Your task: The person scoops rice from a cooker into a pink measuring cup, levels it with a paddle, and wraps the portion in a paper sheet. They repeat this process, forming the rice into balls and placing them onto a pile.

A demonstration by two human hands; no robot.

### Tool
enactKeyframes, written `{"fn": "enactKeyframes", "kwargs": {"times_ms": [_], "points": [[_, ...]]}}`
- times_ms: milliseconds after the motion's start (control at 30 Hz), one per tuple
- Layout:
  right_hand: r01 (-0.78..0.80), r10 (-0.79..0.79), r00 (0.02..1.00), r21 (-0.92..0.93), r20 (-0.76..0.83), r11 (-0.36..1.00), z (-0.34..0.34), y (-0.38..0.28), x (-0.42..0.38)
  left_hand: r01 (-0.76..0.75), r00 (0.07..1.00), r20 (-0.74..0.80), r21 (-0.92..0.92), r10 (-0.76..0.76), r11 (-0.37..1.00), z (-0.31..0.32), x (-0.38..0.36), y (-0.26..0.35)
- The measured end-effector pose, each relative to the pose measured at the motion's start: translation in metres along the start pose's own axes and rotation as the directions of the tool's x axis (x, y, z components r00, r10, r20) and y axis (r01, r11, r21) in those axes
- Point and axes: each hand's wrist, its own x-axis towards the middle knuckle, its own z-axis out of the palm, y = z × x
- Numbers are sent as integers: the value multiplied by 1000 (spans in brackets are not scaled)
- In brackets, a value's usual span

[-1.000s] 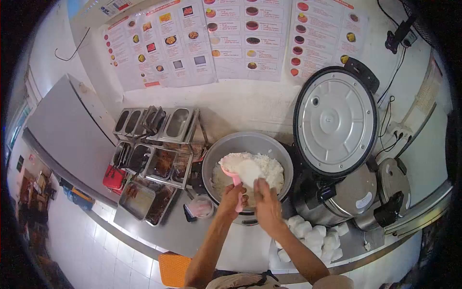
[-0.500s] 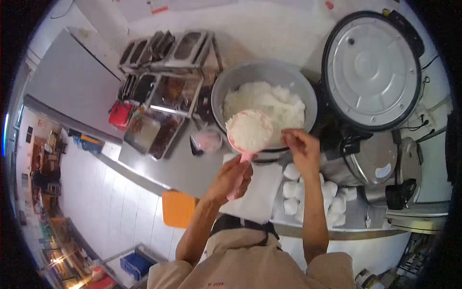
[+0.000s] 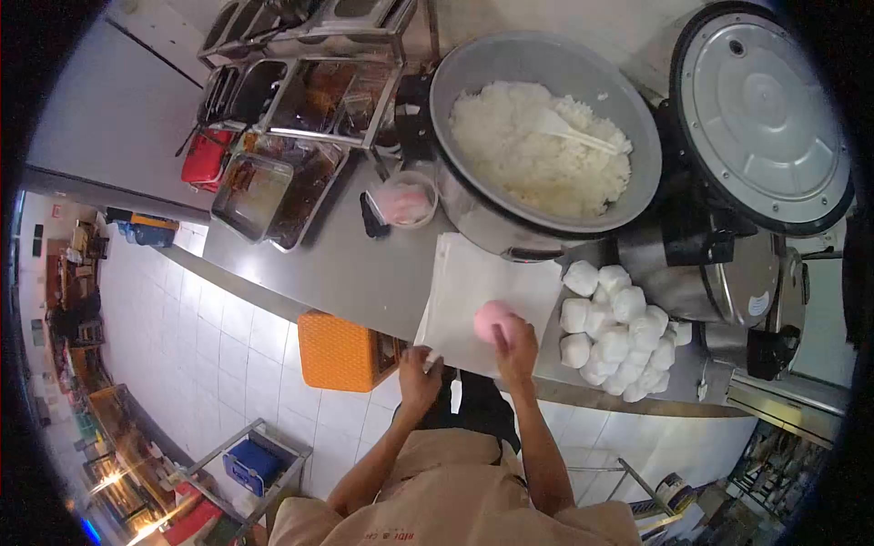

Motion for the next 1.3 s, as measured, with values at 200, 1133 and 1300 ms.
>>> {"fn": "enactKeyframes", "kwargs": {"times_ms": [200, 1133, 1300], "points": [[-81, 87, 994, -103, 63, 991, 22, 2, -22, -15, 999, -38, 27, 16, 1000, 14, 25, -42], [315, -307, 916, -12, -260, 949, -167, -155, 239, 389, 921, 299, -691, -249, 610, -8, 34, 2], [-133, 111, 985, 165, 135, 977, -112, -91, 80, 432, 900, 365, -673, -239, 600, -9, 42, 1]]}}
